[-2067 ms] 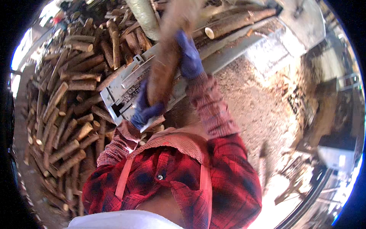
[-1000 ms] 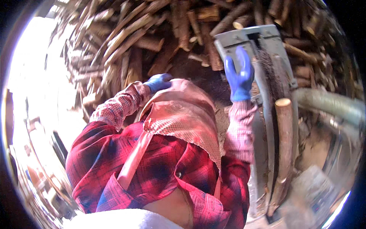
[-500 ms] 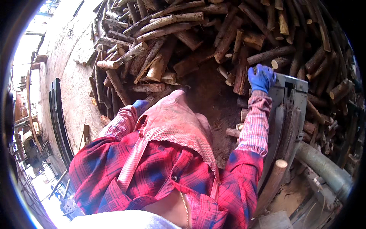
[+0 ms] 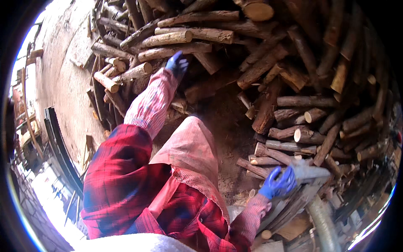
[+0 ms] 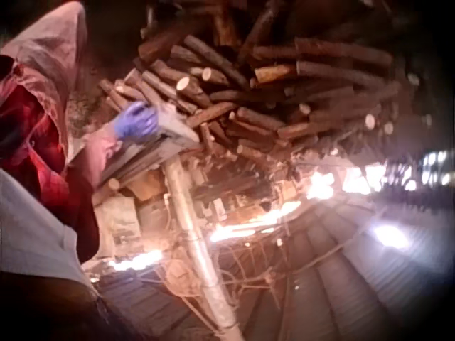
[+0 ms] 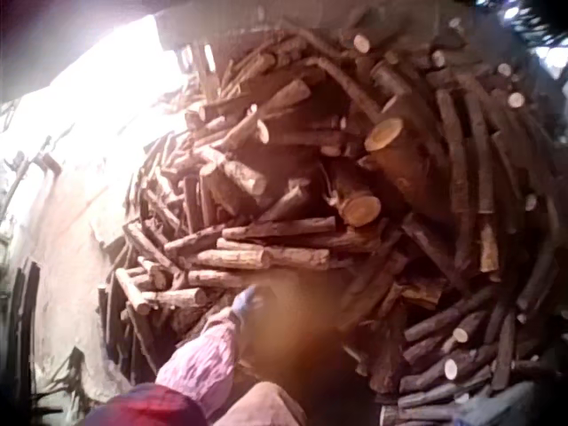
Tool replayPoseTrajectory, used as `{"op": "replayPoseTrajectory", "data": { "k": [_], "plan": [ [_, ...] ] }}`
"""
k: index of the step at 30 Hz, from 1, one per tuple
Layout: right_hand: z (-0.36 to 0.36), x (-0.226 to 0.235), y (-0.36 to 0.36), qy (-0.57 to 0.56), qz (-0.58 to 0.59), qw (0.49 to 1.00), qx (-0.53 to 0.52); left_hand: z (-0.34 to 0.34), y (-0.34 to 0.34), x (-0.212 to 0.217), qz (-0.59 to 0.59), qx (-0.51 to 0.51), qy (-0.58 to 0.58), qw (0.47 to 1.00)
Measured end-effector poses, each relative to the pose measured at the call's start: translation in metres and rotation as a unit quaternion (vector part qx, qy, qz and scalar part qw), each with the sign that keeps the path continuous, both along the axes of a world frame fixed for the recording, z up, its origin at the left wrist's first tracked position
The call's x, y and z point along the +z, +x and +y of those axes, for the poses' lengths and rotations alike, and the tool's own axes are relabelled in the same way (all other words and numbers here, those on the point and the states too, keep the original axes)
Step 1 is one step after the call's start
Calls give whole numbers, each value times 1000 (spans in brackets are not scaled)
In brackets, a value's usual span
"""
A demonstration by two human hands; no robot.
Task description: The person picks up logs from a large pile and places them into a mechanical wood splitter. They handle the logs one by one, positioning them on the splitter's platform and pushing them through the machine to cut them into smaller pieces. The split wood falls onto the ground below, accumulating in a pile of sawdust and wood chips.
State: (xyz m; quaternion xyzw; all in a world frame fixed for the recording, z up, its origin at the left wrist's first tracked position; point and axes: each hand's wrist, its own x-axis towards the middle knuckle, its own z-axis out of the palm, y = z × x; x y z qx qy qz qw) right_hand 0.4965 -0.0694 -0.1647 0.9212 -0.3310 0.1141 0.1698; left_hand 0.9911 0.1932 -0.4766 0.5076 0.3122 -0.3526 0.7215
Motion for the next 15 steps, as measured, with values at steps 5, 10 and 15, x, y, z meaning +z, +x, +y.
{"op": "replayPoseTrajectory", "data": {
  "k": [5, 10, 15],
  "plan": [
    [20, 11, 5, -4, 63, 997, -43, -88, 94, -11, 75, 152, 218, 961],
    [3, 8, -4, 8, 100, 993, -56, -55, 134, -82, -73, 164, -60, 982],
    [8, 6, -12, -15, 115, 993, -38, -15, 121, 31, 32, 263, -172, 949]
  ]
}}
